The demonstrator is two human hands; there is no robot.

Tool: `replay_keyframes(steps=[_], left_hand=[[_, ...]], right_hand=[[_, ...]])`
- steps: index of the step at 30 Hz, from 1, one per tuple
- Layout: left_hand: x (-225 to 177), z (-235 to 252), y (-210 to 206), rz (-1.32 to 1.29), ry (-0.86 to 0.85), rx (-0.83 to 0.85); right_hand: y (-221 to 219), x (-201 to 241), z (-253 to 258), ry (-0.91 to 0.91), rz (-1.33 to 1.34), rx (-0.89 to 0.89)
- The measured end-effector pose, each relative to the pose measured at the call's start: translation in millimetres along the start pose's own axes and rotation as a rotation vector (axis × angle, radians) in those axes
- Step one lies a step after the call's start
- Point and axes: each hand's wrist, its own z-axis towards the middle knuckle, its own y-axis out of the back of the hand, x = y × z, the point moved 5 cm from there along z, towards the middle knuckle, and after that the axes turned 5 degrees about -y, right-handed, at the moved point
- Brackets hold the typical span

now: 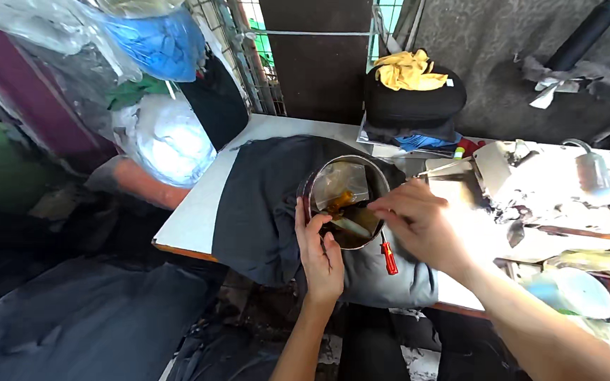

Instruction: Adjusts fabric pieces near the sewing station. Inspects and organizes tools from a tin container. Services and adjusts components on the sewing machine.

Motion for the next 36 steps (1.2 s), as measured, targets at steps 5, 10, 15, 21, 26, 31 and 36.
replay_keyframes(steps=[5, 10, 15, 21, 26, 31, 36], left_hand=[[-7.8, 1.3, -12.2, -0.046, 0.033, 0.088], [-9.0, 5.5, -10.4, 0.004, 0.013, 0.134], [-4.3, 10.1, -5.9, -0.013, 0.051, 0.157], [-1.4, 13.6, -4.3, -0.036, 0.057, 0.147], [3.0, 17.5, -4.0, -0.059, 0.085, 0.160], [6.0, 22.0, -5.9, -0.037, 0.094, 0.174], [10.0, 32.6, -3.8, 0.001, 0.133, 0.199]], right_hand=[[-58.0, 29.0, 29.7, -0.410, -0.258, 0.802], [-75.9, 8.4, 33.5, -0.484, -0.250, 0.976], [-59.7, 1.8, 42.1, -0.443, -0.212, 0.841], [-53.6, -15.3, 62.3, -0.320, -0.322, 0.707], [-59.5, -28.2, 74.9, -0.242, -0.361, 0.780], [-67.5, -24.8, 67.0, -0.267, -0.483, 0.851], [-84.8, -26.9, 72.6, -0.241, -0.620, 0.942]])
